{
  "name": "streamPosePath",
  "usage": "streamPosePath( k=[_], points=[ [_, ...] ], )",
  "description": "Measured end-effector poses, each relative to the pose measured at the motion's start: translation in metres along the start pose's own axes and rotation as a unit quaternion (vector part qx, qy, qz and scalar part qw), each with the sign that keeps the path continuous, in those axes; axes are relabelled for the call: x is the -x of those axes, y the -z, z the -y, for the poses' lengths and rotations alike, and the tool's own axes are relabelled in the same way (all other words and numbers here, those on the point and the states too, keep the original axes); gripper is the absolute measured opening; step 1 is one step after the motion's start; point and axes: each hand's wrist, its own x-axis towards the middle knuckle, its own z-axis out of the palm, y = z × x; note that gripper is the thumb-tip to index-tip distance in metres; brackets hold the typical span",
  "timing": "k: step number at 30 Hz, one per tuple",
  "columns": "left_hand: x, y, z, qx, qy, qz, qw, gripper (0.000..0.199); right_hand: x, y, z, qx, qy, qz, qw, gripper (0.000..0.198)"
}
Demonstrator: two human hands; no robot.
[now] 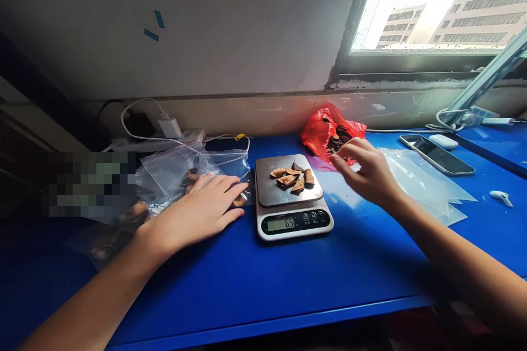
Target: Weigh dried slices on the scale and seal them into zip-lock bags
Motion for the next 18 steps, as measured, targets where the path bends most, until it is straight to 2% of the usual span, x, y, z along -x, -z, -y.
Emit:
streamPosePath(
  k=[4, 9, 13, 18],
  points=[
    [0.0, 0.003, -0.003, -0.008, 0.0, 0.019, 1.0, 0.047, -0.006, 0.013, -0.03, 0.036, -0.084, 0.009, 0.996, 0.023],
    [0.0, -0.001, 0.0, -0.014, -0.004, 0.011, 1.0, 0.052, -0.006, 0.017, -0.058, 0.053, -0.161, 0.027, 0.985, 0.024],
    [0.003, -0.005, 0.002, -0.011, -0.001, 0.004, 1.0, 0.054, -0.006, 0.016, -0.065, 0.057, -0.173, 0.034, 0.983, 0.024],
    [0.008, -0.005, -0.002, -0.019, 0.005, 0.001, 1.0, 0.055, -0.004, 0.015, -0.064, 0.046, -0.155, 0.054, 0.985, 0.025]
  ],
)
